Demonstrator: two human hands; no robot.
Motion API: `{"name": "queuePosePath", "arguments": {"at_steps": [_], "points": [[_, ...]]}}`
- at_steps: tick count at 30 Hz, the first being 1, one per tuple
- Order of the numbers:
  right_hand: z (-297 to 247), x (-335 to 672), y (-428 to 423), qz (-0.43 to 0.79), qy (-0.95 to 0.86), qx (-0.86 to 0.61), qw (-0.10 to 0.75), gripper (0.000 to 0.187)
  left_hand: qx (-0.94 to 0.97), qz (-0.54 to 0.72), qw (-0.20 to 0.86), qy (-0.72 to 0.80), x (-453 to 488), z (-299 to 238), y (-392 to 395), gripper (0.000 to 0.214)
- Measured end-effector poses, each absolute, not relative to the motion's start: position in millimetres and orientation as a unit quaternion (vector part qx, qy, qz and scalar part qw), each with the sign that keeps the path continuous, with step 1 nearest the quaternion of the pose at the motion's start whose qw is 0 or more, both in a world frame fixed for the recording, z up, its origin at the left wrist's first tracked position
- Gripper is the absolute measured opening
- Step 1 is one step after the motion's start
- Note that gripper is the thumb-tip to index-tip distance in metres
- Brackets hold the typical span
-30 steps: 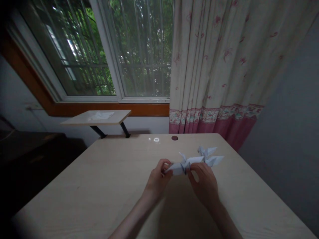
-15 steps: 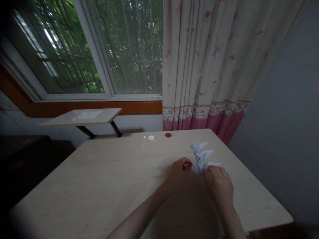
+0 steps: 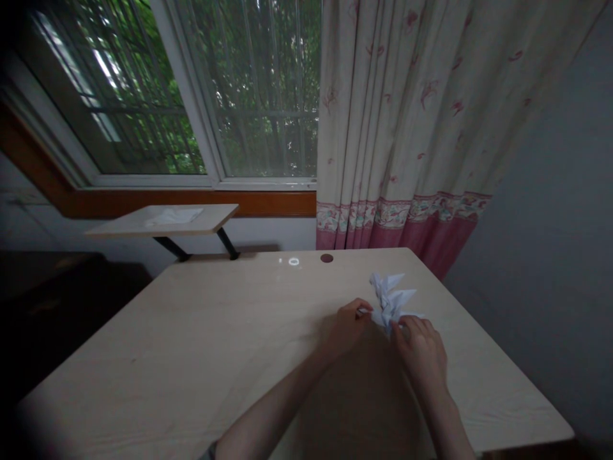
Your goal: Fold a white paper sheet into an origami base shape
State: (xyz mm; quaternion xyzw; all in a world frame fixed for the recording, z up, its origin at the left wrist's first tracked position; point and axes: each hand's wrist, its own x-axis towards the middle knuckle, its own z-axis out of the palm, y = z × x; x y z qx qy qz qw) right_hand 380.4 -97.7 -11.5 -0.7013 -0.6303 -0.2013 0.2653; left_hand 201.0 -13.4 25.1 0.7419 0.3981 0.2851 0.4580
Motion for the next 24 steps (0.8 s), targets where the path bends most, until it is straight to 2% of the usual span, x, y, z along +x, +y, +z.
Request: {"name": "queuePosePath", "arguments": {"at_steps": [6, 12, 15, 21, 24], "points": [[-11, 376, -99, -0.193, -0.613, -0.708, 0.293, 0.04, 0.731, 0.275, 0.468, 0.414, 193, 30, -16, 0.034], [13, 366, -100, -0.227, -0.574, -0.71, 0.339, 0.055, 0.73, 0.27, 0.455, 0.432, 172, 38, -16, 0.034], [27, 356, -100, -0.254, -0.57, -0.697, 0.354, 0.056, 0.732, 0.282, 0.434, 0.443, 146, 46, -22, 0.033], [15, 301, -105, -0.195, -0.637, -0.613, 0.424, 0.038, 0.751, 0.367, 0.298, 0.461, 70, 43, -56, 0.033], [-8, 266, -112, -0.133, -0.707, -0.584, 0.376, 0.033, 0.789, 0.364, 0.177, 0.462, 36, 28, -74, 0.033]]}}
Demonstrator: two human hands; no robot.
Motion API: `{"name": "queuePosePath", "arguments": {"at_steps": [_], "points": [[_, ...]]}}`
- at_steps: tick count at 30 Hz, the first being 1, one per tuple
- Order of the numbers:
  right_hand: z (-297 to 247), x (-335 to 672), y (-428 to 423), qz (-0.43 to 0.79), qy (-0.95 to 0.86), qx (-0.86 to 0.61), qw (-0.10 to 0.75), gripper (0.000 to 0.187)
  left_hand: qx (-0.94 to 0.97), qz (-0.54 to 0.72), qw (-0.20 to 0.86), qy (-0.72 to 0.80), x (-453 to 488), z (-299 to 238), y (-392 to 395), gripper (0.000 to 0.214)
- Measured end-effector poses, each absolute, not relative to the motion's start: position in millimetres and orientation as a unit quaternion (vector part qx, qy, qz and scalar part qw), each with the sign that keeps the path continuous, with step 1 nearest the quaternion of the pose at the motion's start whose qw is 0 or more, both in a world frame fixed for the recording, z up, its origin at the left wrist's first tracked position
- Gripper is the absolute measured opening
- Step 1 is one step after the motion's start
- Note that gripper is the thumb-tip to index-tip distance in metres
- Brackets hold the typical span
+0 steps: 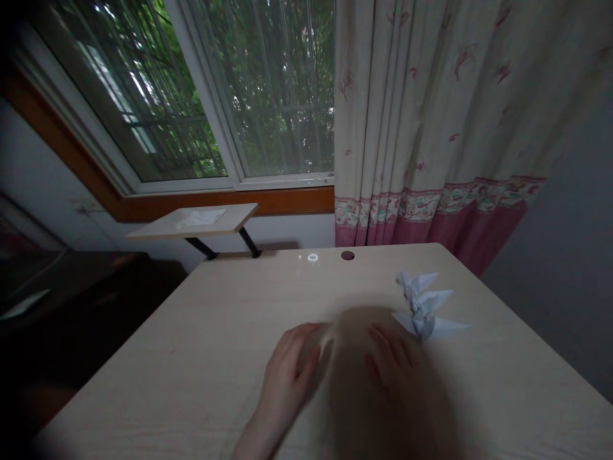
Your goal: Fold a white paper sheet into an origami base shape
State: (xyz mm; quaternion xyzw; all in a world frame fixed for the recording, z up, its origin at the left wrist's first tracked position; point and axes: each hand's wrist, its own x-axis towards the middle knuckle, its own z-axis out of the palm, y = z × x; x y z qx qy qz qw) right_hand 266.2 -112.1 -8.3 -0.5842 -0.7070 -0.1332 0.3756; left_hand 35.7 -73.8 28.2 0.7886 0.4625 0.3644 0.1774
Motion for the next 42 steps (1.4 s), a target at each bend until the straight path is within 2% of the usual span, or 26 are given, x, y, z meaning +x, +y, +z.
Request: {"name": "queuePosePath", "arguments": {"at_steps": [4, 8, 13, 18, 27, 31, 33, 35, 37, 38, 40, 42], "points": [[-36, 238, -122, -0.081, -0.756, -0.577, 0.299, 0.044, 0.826, 0.289, 0.032, 0.483, 8, 3, -88, 0.044], [-49, 230, -127, -0.078, -0.78, -0.578, 0.226, 0.051, 0.855, 0.175, -0.038, 0.487, 1, -15, -94, 0.058], [-49, 224, -127, -0.028, -0.779, -0.604, 0.164, 0.058, 0.869, 0.115, -0.047, 0.479, 2, -24, -96, 0.062], [-41, 220, -126, 0.0, -0.773, -0.62, 0.131, 0.057, 0.87, 0.108, -0.043, 0.479, 2, -26, -95, 0.061], [-39, 222, -125, 0.001, -0.775, -0.621, 0.12, 0.058, 0.866, 0.119, -0.044, 0.483, 4, -28, -95, 0.061], [-46, 220, -125, -0.008, -0.776, -0.613, 0.148, 0.058, 0.868, 0.119, -0.042, 0.48, 4, -25, -94, 0.06], [-48, 225, -126, -0.012, -0.78, -0.597, 0.19, 0.054, 0.869, 0.121, -0.038, 0.478, 4, -24, -94, 0.059], [-47, 240, -128, -0.038, -0.748, -0.604, 0.274, 0.047, 0.869, 0.133, -0.032, 0.475, 2, -26, -93, 0.057], [-44, 265, -127, -0.126, -0.61, -0.674, 0.397, 0.044, 0.867, 0.158, -0.025, 0.473, -1, -30, -92, 0.053], [-42, 280, -124, -0.172, -0.519, -0.716, 0.435, 0.053, 0.864, 0.176, -0.021, 0.47, -3, -32, -90, 0.048], [-38, 308, -115, -0.221, -0.413, -0.743, 0.478, 0.085, 0.859, 0.213, -0.012, 0.465, -5, -37, -87, 0.04], [-35, 331, -102, -0.188, -0.376, -0.775, 0.472, 0.1, 0.855, 0.239, 0.001, 0.46, -7, -39, -84, 0.035]]}}
